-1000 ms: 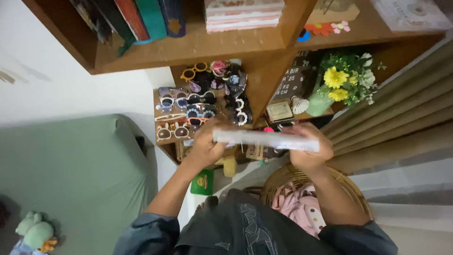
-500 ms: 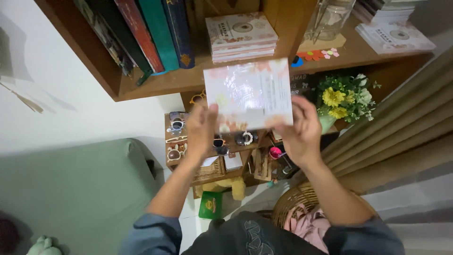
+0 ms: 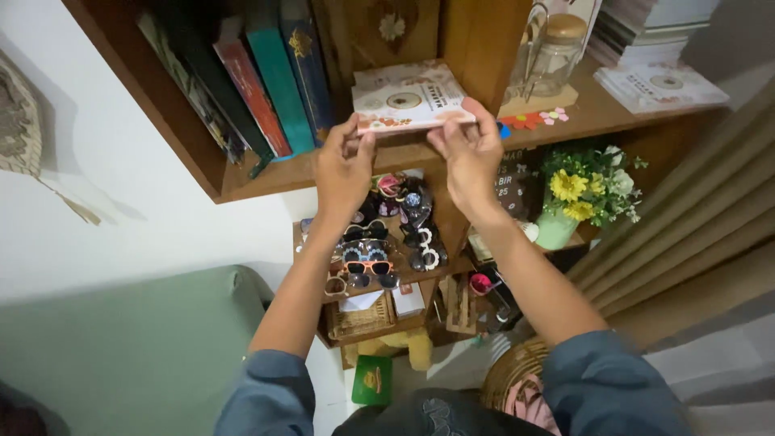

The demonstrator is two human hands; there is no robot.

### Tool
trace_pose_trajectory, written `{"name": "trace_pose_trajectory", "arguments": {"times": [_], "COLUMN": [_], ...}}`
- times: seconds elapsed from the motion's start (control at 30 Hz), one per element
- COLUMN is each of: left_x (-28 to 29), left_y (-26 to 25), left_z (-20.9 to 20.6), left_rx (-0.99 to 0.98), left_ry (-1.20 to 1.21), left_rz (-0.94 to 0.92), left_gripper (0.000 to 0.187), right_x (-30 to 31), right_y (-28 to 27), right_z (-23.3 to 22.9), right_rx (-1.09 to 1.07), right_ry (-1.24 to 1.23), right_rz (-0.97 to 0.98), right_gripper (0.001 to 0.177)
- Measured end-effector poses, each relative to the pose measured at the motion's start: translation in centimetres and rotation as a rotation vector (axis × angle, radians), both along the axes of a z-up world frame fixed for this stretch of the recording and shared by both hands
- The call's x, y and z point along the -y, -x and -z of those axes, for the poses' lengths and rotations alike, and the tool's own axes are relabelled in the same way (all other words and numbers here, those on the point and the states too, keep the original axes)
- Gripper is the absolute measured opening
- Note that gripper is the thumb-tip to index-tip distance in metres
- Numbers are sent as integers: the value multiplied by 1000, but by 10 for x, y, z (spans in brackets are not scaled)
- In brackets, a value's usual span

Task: Organizing and stacking announcement cards on a wooden shelf alongside books and sunglasses.

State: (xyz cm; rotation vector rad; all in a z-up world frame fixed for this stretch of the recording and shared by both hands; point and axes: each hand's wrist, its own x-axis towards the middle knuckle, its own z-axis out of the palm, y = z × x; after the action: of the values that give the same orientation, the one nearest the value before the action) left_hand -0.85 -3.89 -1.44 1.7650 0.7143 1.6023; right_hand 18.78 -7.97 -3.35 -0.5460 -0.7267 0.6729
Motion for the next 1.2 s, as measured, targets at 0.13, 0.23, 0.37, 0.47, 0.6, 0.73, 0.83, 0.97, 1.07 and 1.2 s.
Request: {"name": "trace_pose_trajectory", "arguments": {"times": [0.13, 0.23, 0.37, 0.47, 0.6, 0.73, 0.83, 0.97, 1.07, 1.2], "left_x": [3, 4, 1, -12, -26, -23, -22, -28, -25, -11], "left_y": [4, 4, 0, -7, -11, -13, -12, -10, -8, -7], "left_z": [-15, -25, -31, -25, -17, -23, -24, -18, -15, -26], "left_rx": [-125, -187, -215, -198, -254, -193, -148, -220, -302, -321], "left_ry": [-302, -204, -355, -477, -490, -345, -174, -126, -202, -162], "left_rz": [-211, -193, -254, -303, -352, -251, -198, -199, -274, -273], "left_gripper": [27, 29, 23, 23, 21, 20, 44, 38, 30, 31], "right_x": [21, 31, 31, 26, 18, 9, 10, 6, 2, -1], "right_y": [13, 13, 10, 12, 12, 8, 12, 13, 11, 9], "right_z": [-11, -4, 13, 10, -6, -10, -17, -23, -23, -23], "right_rx": [72, 321, 912, 1355, 1551, 1602, 1673, 1640, 1588, 1588], "right_ry": [67, 60, 14, 7, 70, 146, 188, 226, 258, 245], "right_rz": [8, 13, 555, 855, 877, 805, 811, 807, 791, 828], "right_gripper": [56, 82, 75, 59, 69, 69, 68, 68, 65, 63]}}
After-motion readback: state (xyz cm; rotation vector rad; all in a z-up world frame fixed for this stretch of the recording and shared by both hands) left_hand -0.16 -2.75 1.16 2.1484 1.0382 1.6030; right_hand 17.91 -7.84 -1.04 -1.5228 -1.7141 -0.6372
